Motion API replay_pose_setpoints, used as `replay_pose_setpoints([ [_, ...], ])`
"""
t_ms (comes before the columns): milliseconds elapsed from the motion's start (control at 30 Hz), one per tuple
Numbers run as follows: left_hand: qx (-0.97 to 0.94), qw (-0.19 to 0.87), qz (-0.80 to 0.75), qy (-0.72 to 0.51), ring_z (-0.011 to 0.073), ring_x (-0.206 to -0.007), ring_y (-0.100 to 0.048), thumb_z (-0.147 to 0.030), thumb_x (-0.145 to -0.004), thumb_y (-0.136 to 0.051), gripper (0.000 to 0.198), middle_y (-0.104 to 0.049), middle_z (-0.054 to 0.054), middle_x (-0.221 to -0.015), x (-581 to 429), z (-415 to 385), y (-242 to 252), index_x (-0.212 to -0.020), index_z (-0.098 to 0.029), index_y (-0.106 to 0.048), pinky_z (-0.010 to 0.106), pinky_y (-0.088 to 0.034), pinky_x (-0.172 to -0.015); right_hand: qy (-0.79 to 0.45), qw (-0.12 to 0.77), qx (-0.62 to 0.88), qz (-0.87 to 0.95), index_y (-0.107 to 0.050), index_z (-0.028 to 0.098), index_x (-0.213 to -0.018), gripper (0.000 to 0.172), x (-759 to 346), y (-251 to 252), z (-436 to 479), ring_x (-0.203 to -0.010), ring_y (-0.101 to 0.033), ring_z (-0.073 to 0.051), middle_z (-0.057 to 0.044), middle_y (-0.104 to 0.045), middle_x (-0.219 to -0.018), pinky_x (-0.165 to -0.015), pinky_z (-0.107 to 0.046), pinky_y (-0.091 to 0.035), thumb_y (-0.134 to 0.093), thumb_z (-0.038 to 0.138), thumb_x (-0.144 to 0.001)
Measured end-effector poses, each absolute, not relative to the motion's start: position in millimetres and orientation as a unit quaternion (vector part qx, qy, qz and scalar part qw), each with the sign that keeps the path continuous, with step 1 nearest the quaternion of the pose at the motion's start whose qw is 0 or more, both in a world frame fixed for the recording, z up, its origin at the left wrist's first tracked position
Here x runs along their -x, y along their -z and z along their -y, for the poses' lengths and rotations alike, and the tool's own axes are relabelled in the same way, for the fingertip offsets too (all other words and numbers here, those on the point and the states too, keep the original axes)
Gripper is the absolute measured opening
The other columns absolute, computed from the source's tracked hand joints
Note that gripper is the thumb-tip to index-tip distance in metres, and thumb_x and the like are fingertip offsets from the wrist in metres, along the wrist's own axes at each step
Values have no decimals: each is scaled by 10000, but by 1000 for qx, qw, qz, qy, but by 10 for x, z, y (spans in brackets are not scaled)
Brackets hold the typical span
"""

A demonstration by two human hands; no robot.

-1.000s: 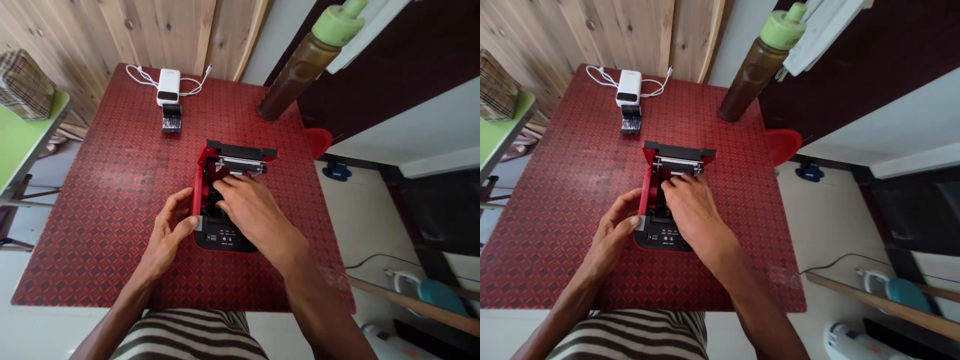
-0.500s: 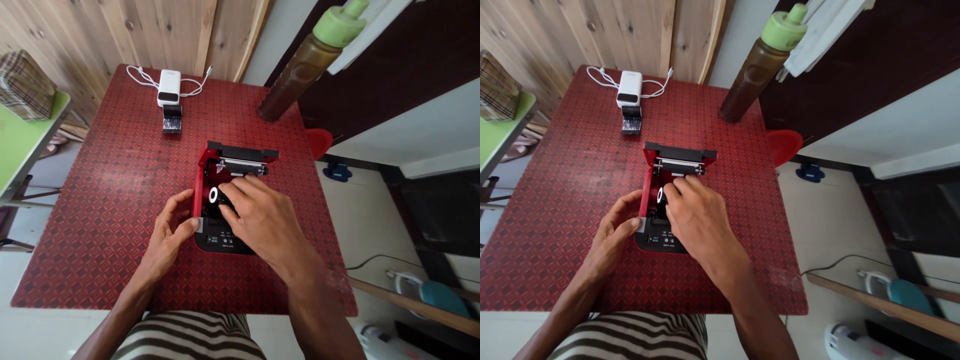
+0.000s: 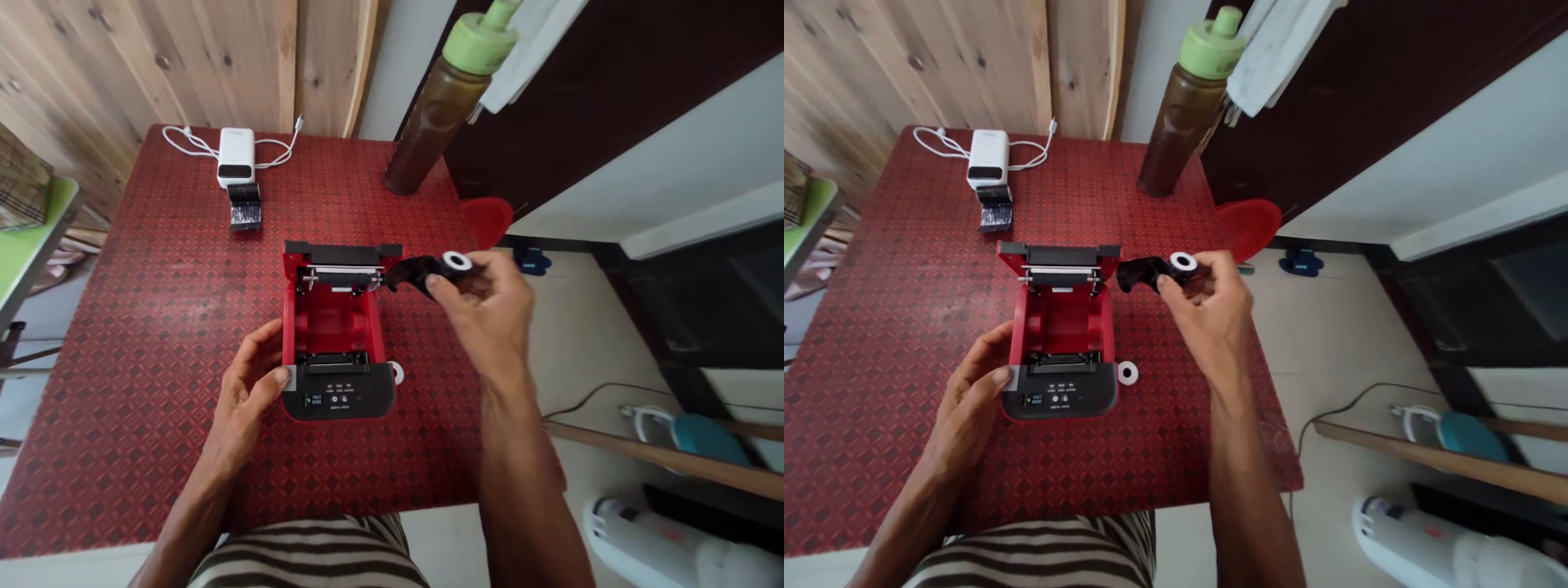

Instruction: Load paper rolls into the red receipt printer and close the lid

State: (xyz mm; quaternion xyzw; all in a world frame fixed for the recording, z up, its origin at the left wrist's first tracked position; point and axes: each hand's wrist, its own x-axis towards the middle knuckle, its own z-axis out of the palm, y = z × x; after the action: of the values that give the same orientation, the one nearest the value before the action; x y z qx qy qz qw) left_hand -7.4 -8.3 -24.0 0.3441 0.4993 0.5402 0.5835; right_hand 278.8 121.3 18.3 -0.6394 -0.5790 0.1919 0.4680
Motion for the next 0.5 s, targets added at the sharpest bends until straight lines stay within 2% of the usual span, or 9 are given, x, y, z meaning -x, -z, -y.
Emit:
replay_pose_setpoints([
  [167,-337,589,-496,-541,337,-1368,-741,-479,-1008,-798,563,-770,87,-1516,56,68,214,-1541,-324,-705,505,-570,-1187,-219,354,634,652,-586,275,-1027,256,-2627,215,-1300,-798,-732,-245,-43,-774,-933,-752,-404,-557,-737,422,-882],
  [333,-343,588,-498,-538,349,-1416,-718,-452,-1012,-789,553,-760,85,-1531,61,59,206,-1544,-328,-704,516,-571,-1198,-256,291,569,725,-578,276,-920,195,-2575,205,-1197,-830,-711,-240,-33,-764,-912,-807,-396,-560,-749,368,-897],
  [500,-342,587,-496,-540,346,-1427,-713,-440,-1014,-787,542,-750,79,-1551,57,58,223,-1537,-326,-706,512,-564,-1208,-264,258,548,750,-605,263,-960,131,-2614,167,-1110,-871,-717,-254,-60,-779,-989,-813,-397,-559,-727,300,-931],
])
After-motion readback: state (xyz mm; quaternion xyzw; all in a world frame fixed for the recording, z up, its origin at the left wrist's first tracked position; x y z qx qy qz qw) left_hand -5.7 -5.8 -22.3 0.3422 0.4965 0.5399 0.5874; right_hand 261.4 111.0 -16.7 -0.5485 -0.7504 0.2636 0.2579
